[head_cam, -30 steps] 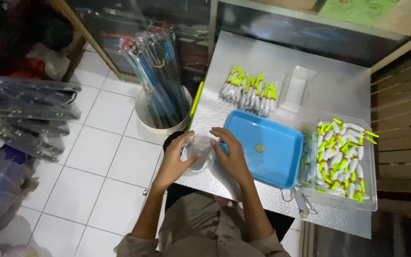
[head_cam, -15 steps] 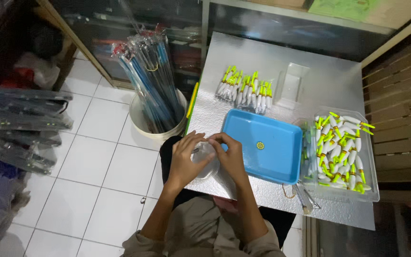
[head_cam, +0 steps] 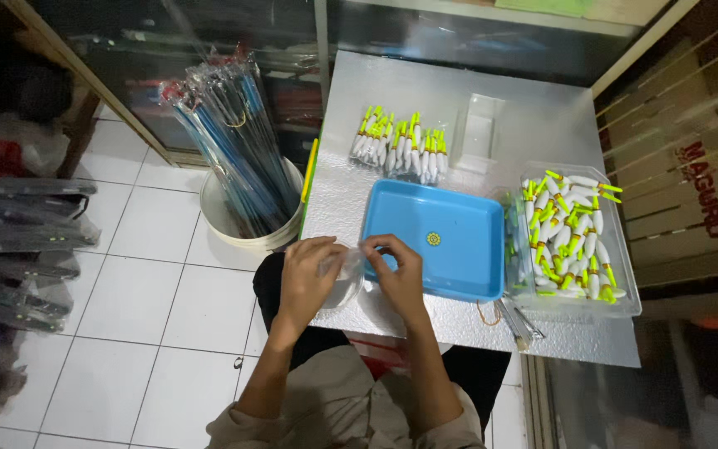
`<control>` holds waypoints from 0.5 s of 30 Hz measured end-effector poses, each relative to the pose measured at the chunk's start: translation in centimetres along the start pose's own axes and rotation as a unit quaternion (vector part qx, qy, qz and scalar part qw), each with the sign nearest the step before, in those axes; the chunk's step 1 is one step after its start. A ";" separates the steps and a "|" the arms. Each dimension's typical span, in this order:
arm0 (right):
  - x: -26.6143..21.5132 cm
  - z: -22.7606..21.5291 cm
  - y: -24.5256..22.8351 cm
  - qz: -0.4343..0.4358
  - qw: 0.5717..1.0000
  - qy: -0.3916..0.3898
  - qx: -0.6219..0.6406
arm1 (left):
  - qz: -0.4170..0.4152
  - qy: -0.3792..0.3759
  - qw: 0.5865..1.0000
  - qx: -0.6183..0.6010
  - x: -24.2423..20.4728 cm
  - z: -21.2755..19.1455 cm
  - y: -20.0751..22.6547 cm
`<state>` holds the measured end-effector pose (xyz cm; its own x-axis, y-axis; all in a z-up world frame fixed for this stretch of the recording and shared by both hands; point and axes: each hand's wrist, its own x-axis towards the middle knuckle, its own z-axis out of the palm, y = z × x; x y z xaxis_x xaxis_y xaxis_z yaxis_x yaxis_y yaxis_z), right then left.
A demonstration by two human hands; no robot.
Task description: The person picks up white and yellow fishing floats from a blue tray and places them into a clear plastic bag. After filling the bag, they use a metal clip to seal it and set it aside. The person then picks up more floats from a larger container and places them onto the blue tray to continue the process.
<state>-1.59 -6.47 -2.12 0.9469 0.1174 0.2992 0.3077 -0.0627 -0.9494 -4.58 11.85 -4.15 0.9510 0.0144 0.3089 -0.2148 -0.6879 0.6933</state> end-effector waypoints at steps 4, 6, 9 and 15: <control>-0.8 0.7 1.0 -0.067 0.994 -0.027 -0.079 | 0.014 -0.052 0.997 0.059 -0.2 -2.5 4.1; -0.9 0.8 1.4 -0.098 0.977 -0.047 -0.182 | -0.024 -0.061 0.997 0.029 -0.5 -3.5 5.3; -0.6 0.1 -0.6 -0.054 0.966 -0.107 -0.230 | -0.094 -0.120 0.983 0.100 -1.5 -3.6 3.9; -0.4 0.7 0.6 -0.059 0.925 -0.171 -0.334 | -0.117 -0.088 0.984 0.099 -1.3 -2.5 3.7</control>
<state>-1.85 -5.90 -2.86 0.8536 0.4624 0.2399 0.5036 -0.6147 -0.6071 -7.17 11.11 -0.29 0.9968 0.0757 0.0260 0.0461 -0.8082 0.5871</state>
